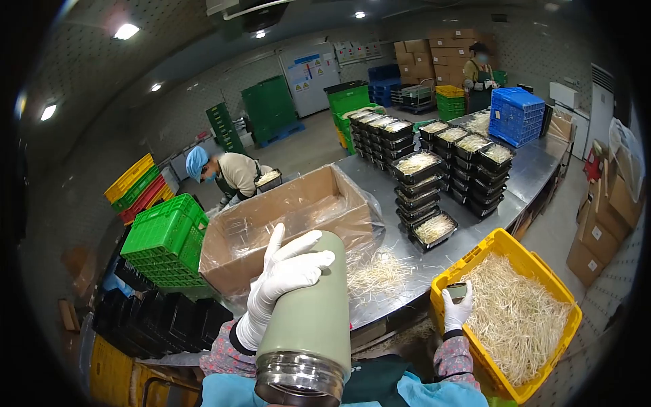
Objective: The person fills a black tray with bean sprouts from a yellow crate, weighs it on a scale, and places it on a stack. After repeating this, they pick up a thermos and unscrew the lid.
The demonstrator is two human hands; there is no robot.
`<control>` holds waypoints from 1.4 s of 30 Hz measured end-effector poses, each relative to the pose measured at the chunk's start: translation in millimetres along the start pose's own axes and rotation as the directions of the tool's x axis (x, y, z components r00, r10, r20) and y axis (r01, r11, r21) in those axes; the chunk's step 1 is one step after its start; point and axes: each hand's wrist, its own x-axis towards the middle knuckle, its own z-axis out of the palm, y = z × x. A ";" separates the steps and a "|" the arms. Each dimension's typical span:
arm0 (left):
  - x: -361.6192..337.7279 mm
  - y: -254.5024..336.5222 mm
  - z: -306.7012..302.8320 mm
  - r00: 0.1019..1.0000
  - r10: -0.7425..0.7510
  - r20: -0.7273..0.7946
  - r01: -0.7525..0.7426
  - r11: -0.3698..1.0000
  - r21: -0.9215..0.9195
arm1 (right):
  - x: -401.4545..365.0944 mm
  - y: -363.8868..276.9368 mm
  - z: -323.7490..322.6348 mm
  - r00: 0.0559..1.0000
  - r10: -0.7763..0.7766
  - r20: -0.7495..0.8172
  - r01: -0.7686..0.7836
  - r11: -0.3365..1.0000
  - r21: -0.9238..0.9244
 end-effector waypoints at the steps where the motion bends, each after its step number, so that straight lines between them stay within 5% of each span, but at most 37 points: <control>1: 3.7 0.3 0.3 1.000 0.011 0.006 -0.011 1.000 -0.008 | -0.6 -1.3 -1.4 1.000 0.000 -0.007 0.000 1.000 0.029; 4: 11.5 2.4 1.4 0.999 0.035 0.000 -0.035 0.999 -0.032 | -1.6 -9.6 -0.7 1.000 -0.004 -0.014 0.006 0.993 0.118; 11: 23.1 10.3 -0.8 0.994 0.094 -0.065 -0.094 0.996 -0.009 | 0.7 10.0 3.2 0.990 -0.121 -0.075 0.118 0.992 -0.047; 42: 32.4 23.4 -28.4 0.954 0.217 -0.209 -0.196 0.974 0.116 | 0.7 13.6 3.6 0.995 -0.093 -0.044 0.090 0.994 -0.065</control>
